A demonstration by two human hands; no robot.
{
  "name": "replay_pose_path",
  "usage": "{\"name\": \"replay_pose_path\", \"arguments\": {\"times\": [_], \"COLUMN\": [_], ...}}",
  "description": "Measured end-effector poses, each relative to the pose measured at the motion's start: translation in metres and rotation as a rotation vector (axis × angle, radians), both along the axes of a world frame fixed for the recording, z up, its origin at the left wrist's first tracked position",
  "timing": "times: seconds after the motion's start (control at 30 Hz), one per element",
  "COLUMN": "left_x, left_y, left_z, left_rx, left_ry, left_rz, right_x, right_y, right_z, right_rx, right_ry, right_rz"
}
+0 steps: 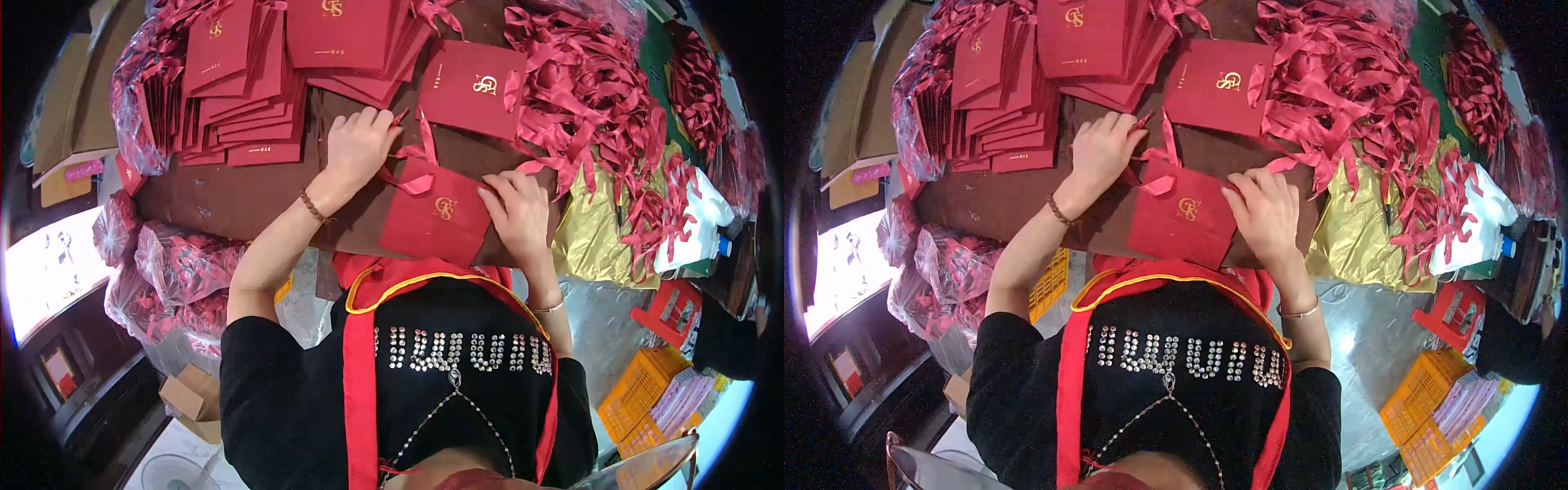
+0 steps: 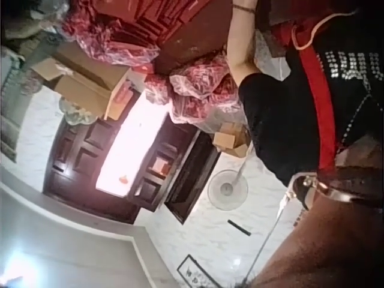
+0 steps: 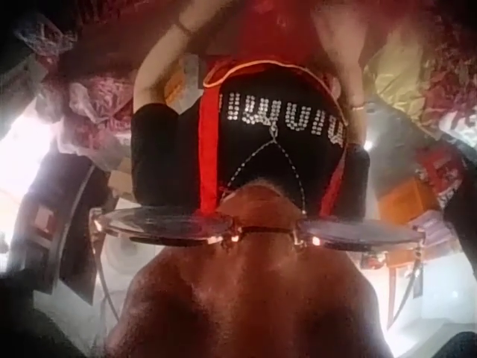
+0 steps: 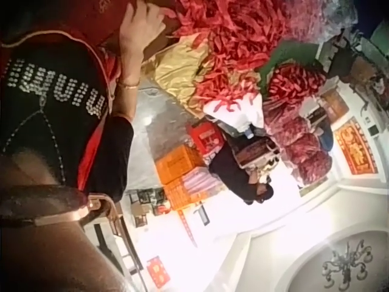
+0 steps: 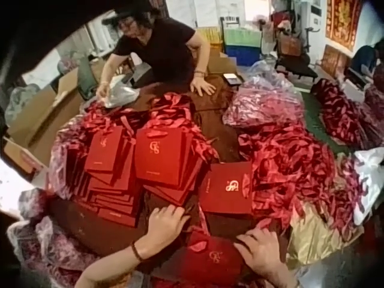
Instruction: The person attaches ribbon handles to small gift bags by threading ribbons through the bag holes by hand, then gathers and aligns the assembled gift bags into a stack.
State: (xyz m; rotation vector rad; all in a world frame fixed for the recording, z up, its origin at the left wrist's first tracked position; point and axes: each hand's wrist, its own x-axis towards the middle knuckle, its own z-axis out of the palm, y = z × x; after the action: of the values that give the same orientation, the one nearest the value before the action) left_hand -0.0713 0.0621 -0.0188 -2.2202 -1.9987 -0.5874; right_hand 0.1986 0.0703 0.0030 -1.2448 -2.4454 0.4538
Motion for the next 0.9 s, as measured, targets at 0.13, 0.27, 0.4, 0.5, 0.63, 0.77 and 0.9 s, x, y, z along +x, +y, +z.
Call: {"name": "replay_pose_path", "arguments": {"times": [0.13,0.27,0.4,0.5,0.63,0.77,0.9], "left_x": [-0.01,-0.005,0.023,0.05,0.068,0.081,0.093], "left_y": [0.001,-0.012,-0.034,-0.049,-0.05,-0.054,-0.048], "left_z": [-0.001,0.025,0.048,0.049,0.042,0.033,0.027], "left_rx": [0.012,-0.212,-0.599,-0.488,-0.607,-0.348,-0.088], "left_ry": [-0.363,-1.23,-1.364,-1.001,-0.95,-0.731,-0.426], "left_rz": [0.008,0.113,0.048,-0.185,-0.225,-0.276,-0.273], "right_x": [0.007,0.007,0.003,0.003,0.008,0.019,0.017], "right_y": [-0.01,-0.017,-0.018,-0.019,-0.01,0.005,0.012], "right_z": [-0.001,-0.006,-0.006,-0.001,-0.005,-0.012,-0.006], "right_rx": [-0.076,-0.172,-0.178,-0.184,-0.329,-0.648,-0.705], "right_ry": [0.08,0.214,0.255,0.285,0.321,0.361,0.382], "right_rz": [0.002,-0.027,-0.062,-0.071,-0.087,-0.079,-0.023]}}
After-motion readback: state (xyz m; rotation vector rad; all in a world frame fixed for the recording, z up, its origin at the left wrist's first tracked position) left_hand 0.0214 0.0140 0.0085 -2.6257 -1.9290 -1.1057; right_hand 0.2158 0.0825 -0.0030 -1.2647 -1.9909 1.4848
